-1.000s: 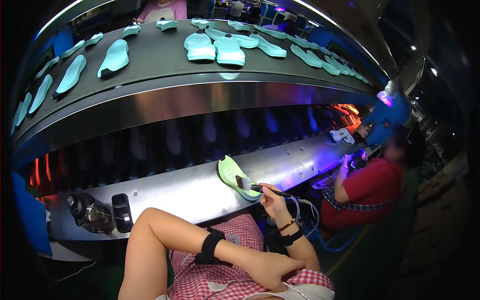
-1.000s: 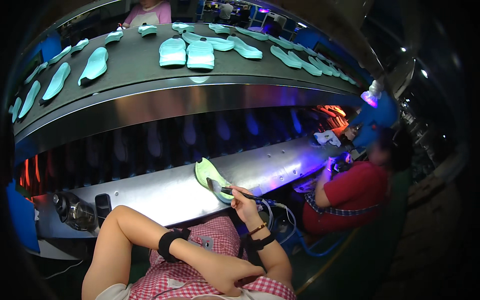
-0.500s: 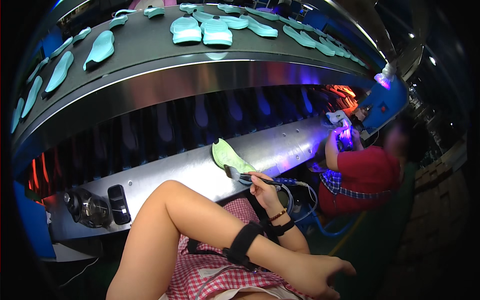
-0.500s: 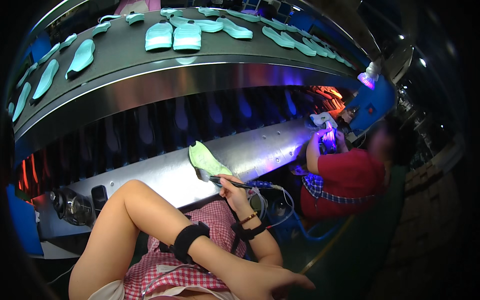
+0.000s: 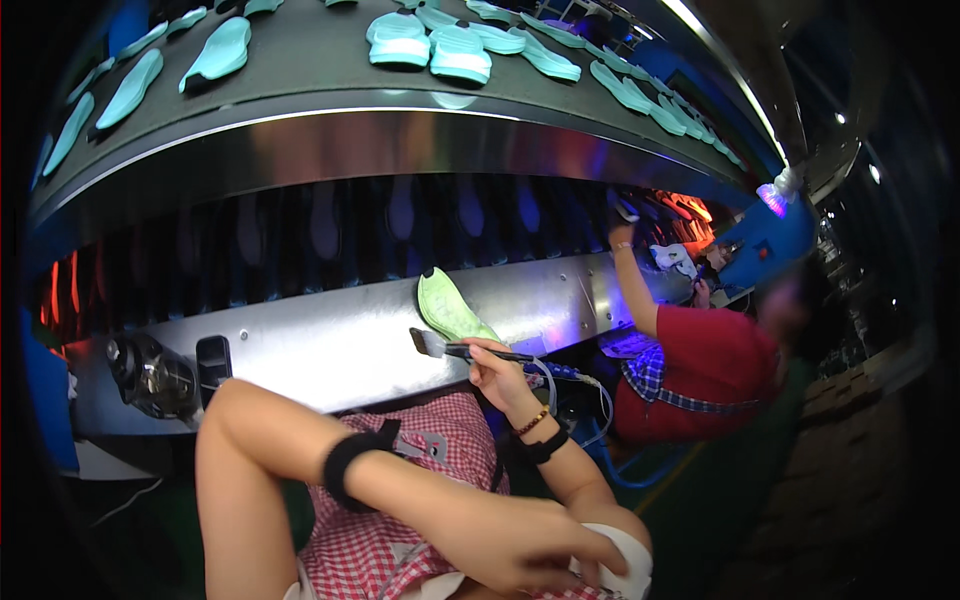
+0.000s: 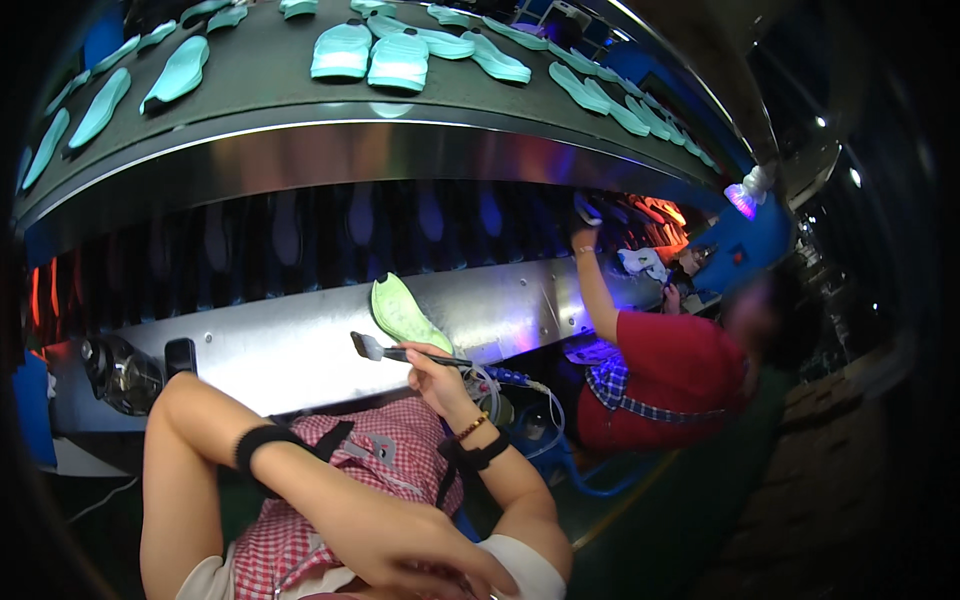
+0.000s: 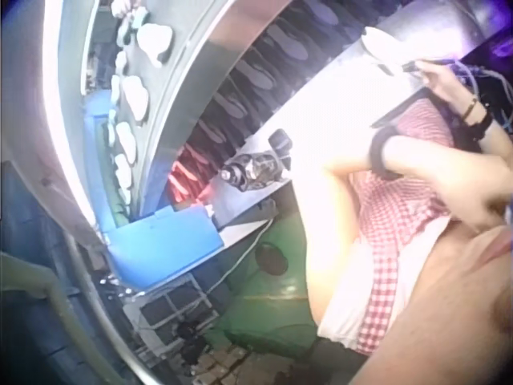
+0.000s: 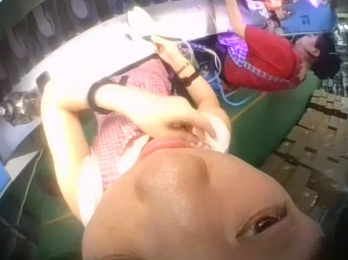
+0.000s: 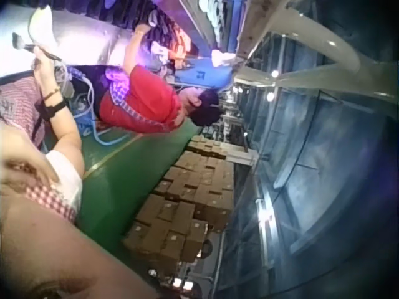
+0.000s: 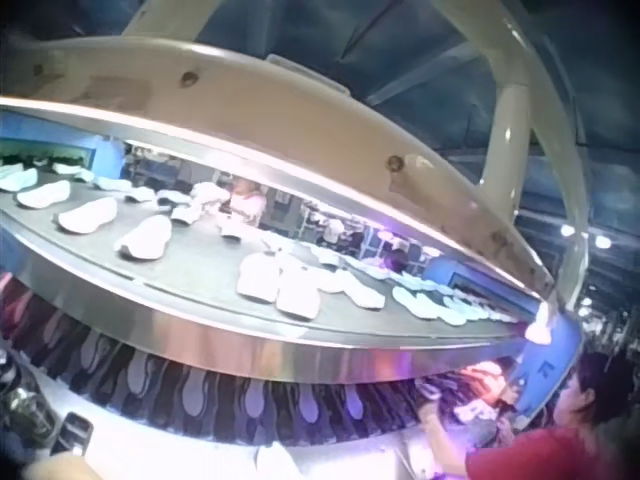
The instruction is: Apply liquid with a brush to shoe soles on an assembly line.
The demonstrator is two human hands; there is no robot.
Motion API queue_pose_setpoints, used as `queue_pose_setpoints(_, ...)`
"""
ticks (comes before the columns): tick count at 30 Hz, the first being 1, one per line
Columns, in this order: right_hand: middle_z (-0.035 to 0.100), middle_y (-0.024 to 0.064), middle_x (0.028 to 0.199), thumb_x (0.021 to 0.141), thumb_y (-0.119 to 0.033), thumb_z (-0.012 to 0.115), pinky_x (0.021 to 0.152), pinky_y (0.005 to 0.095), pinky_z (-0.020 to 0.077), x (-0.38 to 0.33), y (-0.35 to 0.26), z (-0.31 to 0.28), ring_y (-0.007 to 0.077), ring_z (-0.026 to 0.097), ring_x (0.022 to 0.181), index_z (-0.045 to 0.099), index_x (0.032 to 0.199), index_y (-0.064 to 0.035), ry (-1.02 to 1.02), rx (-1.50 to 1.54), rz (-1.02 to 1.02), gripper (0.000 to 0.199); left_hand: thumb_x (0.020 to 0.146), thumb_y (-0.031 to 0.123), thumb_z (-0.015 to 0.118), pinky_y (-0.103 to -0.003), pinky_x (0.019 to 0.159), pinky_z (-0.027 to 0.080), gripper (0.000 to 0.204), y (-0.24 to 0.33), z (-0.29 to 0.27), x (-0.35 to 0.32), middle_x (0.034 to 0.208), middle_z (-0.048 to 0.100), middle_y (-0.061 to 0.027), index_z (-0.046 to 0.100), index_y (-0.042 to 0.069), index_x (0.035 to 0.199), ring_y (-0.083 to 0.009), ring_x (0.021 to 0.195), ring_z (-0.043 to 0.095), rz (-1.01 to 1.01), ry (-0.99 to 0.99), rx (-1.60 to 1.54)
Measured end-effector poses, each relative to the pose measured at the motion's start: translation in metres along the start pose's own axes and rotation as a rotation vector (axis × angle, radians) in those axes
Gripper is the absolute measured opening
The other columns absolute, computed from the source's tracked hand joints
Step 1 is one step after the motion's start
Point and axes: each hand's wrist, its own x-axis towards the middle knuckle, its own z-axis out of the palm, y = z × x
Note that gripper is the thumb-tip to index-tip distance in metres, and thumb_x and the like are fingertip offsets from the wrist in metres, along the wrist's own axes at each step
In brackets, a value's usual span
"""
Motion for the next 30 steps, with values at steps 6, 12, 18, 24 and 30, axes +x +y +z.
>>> queue_pose_setpoints(6, 0.061, 0.0079, 0.089, 0.084, -0.007, 0.051, 0.051, 0.0214, 0.0436, -0.008, 0.001, -0.018, 0.0102, 0.054, 0.056, 0.054, 0.103, 0.0009, 0.055, 0.158, -0.012, 0.021, 0.076, 0.004, 0.058, -0.031, 0.081, 0.044, 0.029, 0.077, -0.076, -0.07, 0.102, 0.055, -0.013, 0.054, 0.0, 0.105, -0.0222, 0.094, 0.056, -0.343, 0.784, 0.982)
queue_pose_setpoints(12, 0.062, 0.0098, 0.089, 0.084, -0.007, 0.051, 0.052, 0.0202, 0.0444, 0.005, -0.001, -0.022, 0.0108, 0.054, 0.054, 0.055, 0.103, 0.0013, 0.149, 0.273, -0.09, 0.021, 0.078, 0.038, 0.057, -0.036, 0.096, 0.033, 0.055, 0.156, -0.23, -0.044, 0.122, 0.041, -0.0206, 0.041, 0.012, 0.123, -0.0346, 0.112, 0.041, -0.86, 1.061, 1.758)
queue_pose_setpoints(18, 0.062, 0.0098, 0.089, 0.084, -0.006, 0.05, 0.051, 0.0208, 0.0443, 0.025, 0.011, -0.012, 0.0116, 0.055, 0.055, 0.055, 0.103, 0.0002, 0.107, 0.399, -0.072, 0.021, 0.077, 0.058, 0.046, -0.046, 0.091, 0.034, 0.068, 0.174, -0.312, -0.046, 0.117, 0.046, -0.0261, 0.044, 0.006, 0.12, -0.0385, 0.111, 0.043, -1.435, 0.957, 1.593)
queue_pose_setpoints(24, 0.061, 0.0089, 0.083, 0.085, -0.006, 0.05, 0.051, 0.0223, 0.0433, 0.028, 0.012, -0.042, 0.0125, 0.054, 0.055, 0.054, 0.104, 0.0013, 0.174, 0.459, -0.055, 0.021, 0.08, 0.055, 0.043, -0.04, 0.09, 0.038, 0.075, 0.174, -0.305, -0.045, 0.114, 0.049, -0.0287, 0.039, -0.009, 0.119, -0.0381, 0.107, 0.048, -1.674, 1.106, 1.622)
queue_pose_setpoints(30, 0.061, 0.01, 0.083, 0.085, -0.006, 0.05, 0.05, 0.0224, 0.0414, 0.037, 0.011, -0.059, 0.0121, 0.053, 0.053, 0.055, 0.104, 0.0014, 0.161, 0.482, -0.032, 0.021, 0.078, 0.048, 0.055, -0.037, 0.09, 0.036, 0.072, 0.201, -0.358, -0.078, 0.117, 0.047, -0.0264, 0.041, -0.011, 0.118, -0.0325, 0.109, 0.047, -1.563, 1.354, 1.409)
